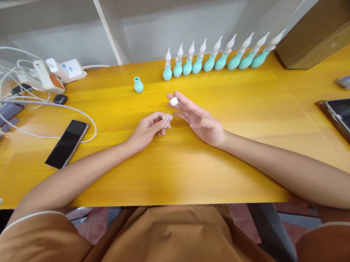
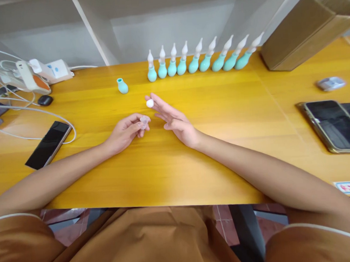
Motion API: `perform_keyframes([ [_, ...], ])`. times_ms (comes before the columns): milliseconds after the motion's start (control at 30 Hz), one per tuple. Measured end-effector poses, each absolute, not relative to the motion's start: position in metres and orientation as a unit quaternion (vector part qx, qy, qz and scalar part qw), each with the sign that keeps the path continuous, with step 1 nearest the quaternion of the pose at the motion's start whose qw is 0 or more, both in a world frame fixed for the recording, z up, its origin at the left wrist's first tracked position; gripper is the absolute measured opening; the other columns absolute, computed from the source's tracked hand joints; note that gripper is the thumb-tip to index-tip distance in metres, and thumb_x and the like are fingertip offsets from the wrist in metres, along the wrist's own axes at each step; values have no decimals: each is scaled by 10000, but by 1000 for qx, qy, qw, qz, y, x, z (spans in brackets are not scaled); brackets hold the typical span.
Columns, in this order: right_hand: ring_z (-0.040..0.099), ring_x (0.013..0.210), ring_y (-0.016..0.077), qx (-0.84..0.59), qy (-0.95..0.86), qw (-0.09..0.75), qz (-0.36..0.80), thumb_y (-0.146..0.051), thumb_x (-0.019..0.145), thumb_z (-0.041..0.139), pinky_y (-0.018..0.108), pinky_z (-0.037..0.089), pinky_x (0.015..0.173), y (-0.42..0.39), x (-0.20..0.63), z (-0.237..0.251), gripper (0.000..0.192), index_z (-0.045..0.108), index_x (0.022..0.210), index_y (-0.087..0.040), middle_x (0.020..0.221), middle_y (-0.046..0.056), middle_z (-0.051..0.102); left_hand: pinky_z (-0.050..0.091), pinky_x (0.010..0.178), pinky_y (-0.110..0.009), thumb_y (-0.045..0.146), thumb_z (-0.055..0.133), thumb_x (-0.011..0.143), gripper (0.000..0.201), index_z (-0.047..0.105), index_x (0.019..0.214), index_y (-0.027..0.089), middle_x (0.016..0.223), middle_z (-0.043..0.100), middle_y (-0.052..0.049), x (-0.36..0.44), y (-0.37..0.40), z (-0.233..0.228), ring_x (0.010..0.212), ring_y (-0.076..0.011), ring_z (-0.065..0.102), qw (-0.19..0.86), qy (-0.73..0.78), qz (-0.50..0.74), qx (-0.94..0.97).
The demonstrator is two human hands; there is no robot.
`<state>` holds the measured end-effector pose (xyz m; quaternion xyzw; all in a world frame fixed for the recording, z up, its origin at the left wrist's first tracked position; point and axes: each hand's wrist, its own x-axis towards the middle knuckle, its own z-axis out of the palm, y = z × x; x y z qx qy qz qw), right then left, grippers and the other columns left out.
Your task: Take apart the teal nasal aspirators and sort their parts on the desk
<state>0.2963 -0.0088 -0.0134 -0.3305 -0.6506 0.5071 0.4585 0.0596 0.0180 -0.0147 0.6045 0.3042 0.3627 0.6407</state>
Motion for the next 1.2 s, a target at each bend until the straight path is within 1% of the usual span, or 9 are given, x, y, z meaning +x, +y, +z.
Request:
perform_keyframes([
  [133, 417, 1684, 357, -284, -675, 449, 512, -384, 828, 613, 564, 499, 1242, -10, 296, -18, 894, 479, 1711, -409, 1850, -18, 404, 476, 692, -245, 527, 873, 922, 399, 718, 1067, 190, 963, 764, -23, 60, 18, -14, 687, -87, 598, 649, 298, 376, 591],
  [233, 393, 1696, 354, -284, -669, 449, 520, -340, 775, 607, 567, 471, 1270, -8, 297, -20, 945, 495, 1711, -405, 1855, -38, 393, 480, 694, -242, 528, 880, 916, 403, 714, 1062, 191, 966, 767, -25, 60, 17, -14, 686, -86, 600, 651, 301, 381, 583],
  [400, 408, 1695, 334, -248, -668, 461, 529, -264, 770, 604, 590, 415, 1325, -8, 297, -24, 894, 588, 1642, -460, 1817, -68, 459, 480, 680, -244, 542, 889, 909, 418, 712, 1050, 191, 956, 776, -32, 60, 17, -13, 681, -92, 606, 653, 311, 382, 576],
  [533, 398, 1704, 328, -243, -668, 463, 529, -224, 785, 615, 603, 348, 1381, -9, 298, -23, 879, 617, 1629, -470, 1797, -88, 484, 472, 662, -247, 582, 917, 886, 481, 725, 1070, 181, 950, 785, -39, 60, 18, -13, 663, -89, 598, 656, 309, 382, 572],
  [667, 366, 1719, 350, -247, -712, 442, 486, -219, 825, 703, 620, 362, 1381, -7, 303, -21, 862, 605, 1653, -439, 1800, -59, 485, 476, 656, -238, 624, 936, 865, 533, 728, 1047, 168, 920, 777, -32, 60, 18, -16, 656, -85, 606, 666, 304, 387, 561],
  [767, 394, 1700, 379, -213, -741, 449, 451, -218, 847, 754, 636, 404, 1356, -4, 305, -22, 829, 626, 1643, -411, 1770, -10, 534, 484, 657, -234, 628, 934, 873, 534, 729, 1045, 166, 903, 770, -27, 60, 19, -18, 661, -87, 615, 660, 297, 388, 571],
  [1000, 572, 1575, 372, -179, -713, 453, 505, -299, 948, 762, 632, 458, 1329, -3, 303, -28, 687, 656, 1621, -381, 1674, 30, 639, 493, 672, -214, 638, 908, 899, 526, 719, 1015, 161, 909, 747, -9, 60, 20, -15, 676, -69, 617, 637, 294, 360, 615],
  [1100, 551, 1598, 380, -176, -735, 439, 487, -422, 989, 774, 621, 437, 1343, -2, 303, -28, 700, 607, 1667, -370, 1707, 54, 608, 503, 682, -217, 663, 918, 872, 574, 716, 1051, 156, 922, 745, -12, 60, 20, -12, 685, -71, 615, 633, 296, 341, 629],
  [1200, 517, 1626, 391, -177, -774, 423, 437, -566, 1019, 739, 616, 369, 1383, -1, 304, -26, 745, 566, 1704, -331, 1735, 89, 573, 510, 682, -224, 677, 920, 859, 600, 713, 1069, 155, 942, 757, -26, 59, 20, -12, 690, -79, 619, 631, 302, 332, 633],
])
